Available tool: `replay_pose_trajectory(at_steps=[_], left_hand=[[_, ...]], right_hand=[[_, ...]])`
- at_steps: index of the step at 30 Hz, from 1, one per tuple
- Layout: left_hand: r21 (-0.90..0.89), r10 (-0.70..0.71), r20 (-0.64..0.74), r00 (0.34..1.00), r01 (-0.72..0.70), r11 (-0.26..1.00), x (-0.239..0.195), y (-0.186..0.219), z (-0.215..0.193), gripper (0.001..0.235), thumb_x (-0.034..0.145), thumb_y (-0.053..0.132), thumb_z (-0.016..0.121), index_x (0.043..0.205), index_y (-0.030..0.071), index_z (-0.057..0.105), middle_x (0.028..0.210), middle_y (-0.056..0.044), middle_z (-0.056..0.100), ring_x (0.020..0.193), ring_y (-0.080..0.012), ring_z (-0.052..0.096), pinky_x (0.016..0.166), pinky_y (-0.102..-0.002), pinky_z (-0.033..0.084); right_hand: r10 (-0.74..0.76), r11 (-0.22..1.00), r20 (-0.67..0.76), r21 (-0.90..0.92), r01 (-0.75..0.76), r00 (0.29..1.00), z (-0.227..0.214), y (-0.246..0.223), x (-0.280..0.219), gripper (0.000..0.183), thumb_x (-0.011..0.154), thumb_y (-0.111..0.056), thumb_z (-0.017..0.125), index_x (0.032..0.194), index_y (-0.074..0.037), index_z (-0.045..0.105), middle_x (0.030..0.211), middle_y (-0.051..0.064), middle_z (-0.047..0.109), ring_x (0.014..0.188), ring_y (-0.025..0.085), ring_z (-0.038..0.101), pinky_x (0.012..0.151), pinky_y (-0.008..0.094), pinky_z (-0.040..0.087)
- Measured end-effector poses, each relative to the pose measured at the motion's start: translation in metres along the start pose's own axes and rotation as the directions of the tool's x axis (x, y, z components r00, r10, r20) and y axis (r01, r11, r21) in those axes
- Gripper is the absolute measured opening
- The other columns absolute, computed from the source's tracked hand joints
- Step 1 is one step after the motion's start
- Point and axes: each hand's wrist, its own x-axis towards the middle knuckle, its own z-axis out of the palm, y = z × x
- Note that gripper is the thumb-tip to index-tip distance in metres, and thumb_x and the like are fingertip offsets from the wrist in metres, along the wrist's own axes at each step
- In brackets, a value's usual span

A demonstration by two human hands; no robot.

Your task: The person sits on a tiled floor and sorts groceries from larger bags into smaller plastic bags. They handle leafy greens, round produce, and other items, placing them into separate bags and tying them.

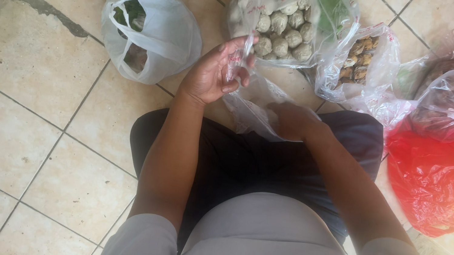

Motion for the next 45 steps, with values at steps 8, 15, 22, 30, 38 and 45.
replay_pose_trajectory(at_steps=[8, 15, 22, 30, 38, 45], left_hand=[[-0.051, 0.011, 0.018, 1.000, -0.011, 0.999, 0.009, -0.003, 0.007, 0.087, 0.101, 0.052, 0.063, 0.169, 0.018, 0.019, 0.093, -0.004, 0.053, 0.073, -0.0136, 0.057, 0.050, -0.021, 0.034], [-0.068, 0.017, 0.046, 0.999, -0.013, 0.998, 0.005, 0.003, 0.012, 0.094, 0.100, 0.051, 0.065, 0.171, 0.018, 0.013, 0.097, -0.005, 0.054, 0.075, -0.0143, 0.058, 0.051, -0.021, 0.035], [-0.047, -0.019, 0.082, 0.996, 0.022, 0.999, 0.007, 0.003, 0.011, 0.095, 0.100, 0.053, 0.064, 0.171, 0.015, 0.013, 0.103, -0.008, 0.055, 0.079, -0.0163, 0.060, 0.050, -0.021, 0.034], [0.016, -0.031, 0.040, 0.999, 0.031, 0.999, 0.003, 0.009, 0.016, 0.094, 0.100, 0.053, 0.063, 0.170, 0.017, 0.013, 0.115, -0.013, 0.058, 0.087, -0.0206, 0.064, 0.049, -0.020, 0.038], [-0.026, -0.031, 0.095, 0.995, 0.033, 0.999, 0.008, 0.004, 0.011, 0.097, 0.098, 0.055, 0.065, 0.170, 0.014, 0.016, 0.120, -0.014, 0.058, 0.093, -0.0241, 0.066, 0.049, -0.020, 0.041], [0.007, 0.002, 0.060, 0.998, -0.002, 1.000, 0.001, 0.004, 0.010, 0.100, 0.096, 0.061, 0.065, 0.171, 0.025, 0.011, 0.116, -0.011, 0.057, 0.090, -0.0201, 0.064, 0.052, -0.020, 0.039]], right_hand=[[-0.076, 0.974, -0.591, 0.128, 0.186, 0.803, -0.082, 0.017, 0.009, 0.023, 0.101, -0.023, 0.069, 0.118, -0.008, 0.068, 0.105, 0.017, 0.071, 0.094, 0.034, 0.072, 0.085, 0.042, 0.057], [0.019, 0.949, -0.675, -0.219, -0.225, 0.738, -0.132, 0.006, 0.118, 0.058, 0.086, -0.039, 0.070, 0.131, -0.005, 0.060, 0.136, 0.022, 0.057, 0.126, 0.042, 0.052, 0.096, 0.050, 0.050], [0.163, 0.958, -0.677, -0.066, -0.279, 0.717, -0.116, 0.009, 0.131, 0.056, 0.088, -0.037, 0.066, 0.134, -0.007, 0.058, 0.139, 0.022, 0.054, 0.130, 0.042, 0.048, 0.097, 0.051, 0.048], [0.156, 0.982, -0.573, 0.177, -0.065, 0.805, -0.119, 0.013, 0.106, 0.037, 0.103, -0.024, 0.061, 0.127, 0.003, 0.056, 0.106, 0.022, 0.065, 0.090, 0.030, 0.060, 0.079, 0.045, 0.051], [-0.228, 0.655, -0.148, 0.708, 0.264, 0.962, -0.052, 0.014, 0.012, 0.037, 0.096, -0.037, 0.061, 0.119, -0.009, 0.068, 0.115, 0.000, 0.066, 0.104, 0.018, 0.070, 0.081, 0.035, 0.064], [-0.227, 0.875, -0.421, 0.308, 0.374, 0.878, -0.030, -0.006, 0.018, 0.022, 0.096, -0.025, 0.068, 0.112, -0.012, 0.075, 0.097, 0.008, 0.076, 0.087, 0.023, 0.073, 0.079, 0.037, 0.057]])
